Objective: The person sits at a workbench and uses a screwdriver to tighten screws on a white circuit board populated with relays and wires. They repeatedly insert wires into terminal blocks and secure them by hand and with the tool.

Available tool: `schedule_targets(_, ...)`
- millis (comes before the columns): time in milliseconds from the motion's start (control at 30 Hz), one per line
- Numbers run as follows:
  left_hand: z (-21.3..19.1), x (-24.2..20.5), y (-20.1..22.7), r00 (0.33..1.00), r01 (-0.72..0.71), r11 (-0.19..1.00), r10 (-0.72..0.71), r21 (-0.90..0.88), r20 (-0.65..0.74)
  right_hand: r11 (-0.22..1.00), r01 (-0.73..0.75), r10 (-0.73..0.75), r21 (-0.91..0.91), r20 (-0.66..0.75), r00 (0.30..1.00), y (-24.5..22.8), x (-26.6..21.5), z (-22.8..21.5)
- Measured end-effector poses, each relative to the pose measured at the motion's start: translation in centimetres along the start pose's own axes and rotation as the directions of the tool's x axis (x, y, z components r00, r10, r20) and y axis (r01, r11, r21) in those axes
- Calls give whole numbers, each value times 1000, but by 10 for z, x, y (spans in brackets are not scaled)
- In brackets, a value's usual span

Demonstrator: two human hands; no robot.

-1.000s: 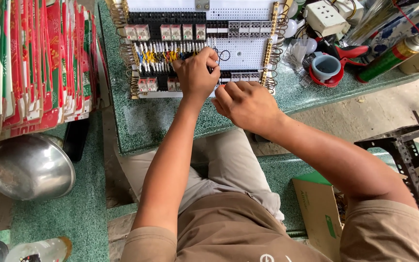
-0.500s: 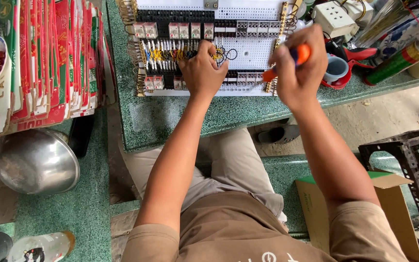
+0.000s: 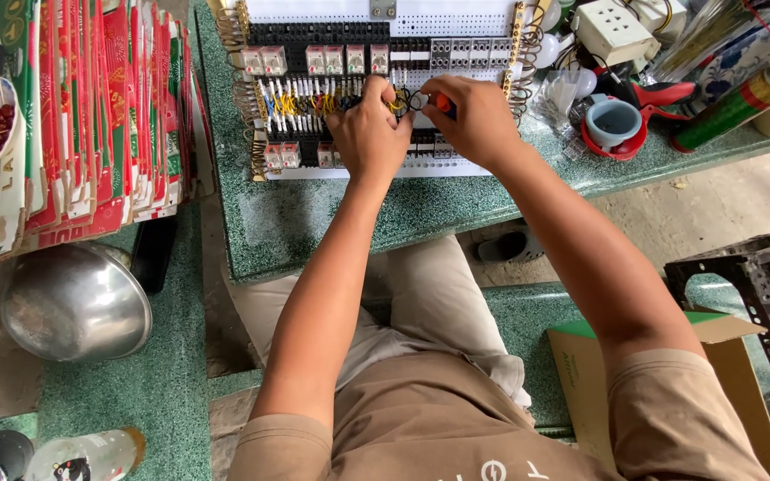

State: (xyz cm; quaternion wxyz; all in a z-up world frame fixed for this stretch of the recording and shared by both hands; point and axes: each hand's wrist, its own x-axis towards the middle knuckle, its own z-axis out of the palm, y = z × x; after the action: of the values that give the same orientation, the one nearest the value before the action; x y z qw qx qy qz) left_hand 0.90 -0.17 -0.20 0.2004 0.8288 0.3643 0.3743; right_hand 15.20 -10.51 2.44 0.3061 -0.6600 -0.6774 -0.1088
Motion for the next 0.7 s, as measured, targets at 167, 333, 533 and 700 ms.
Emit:
schedule_targets(167,-3,-1,0,999,-39,999,39,18,8,998,-68,68,2,-23,997,0,5,12)
schedule_targets(333,1,0,-4,998,-63,998,63,19,31,995,-94,92,-27,-43,995,0,7,21)
schedule_targets(533,1,-1,-4,999,-42,999,42,-8,12,988,-149,148,-32,-25,989,2,7,28)
schedule_targets(700,5,0,-7,998,-56,998,56,8,-3,995,-99,98,-26,-26,995,2,9,25)
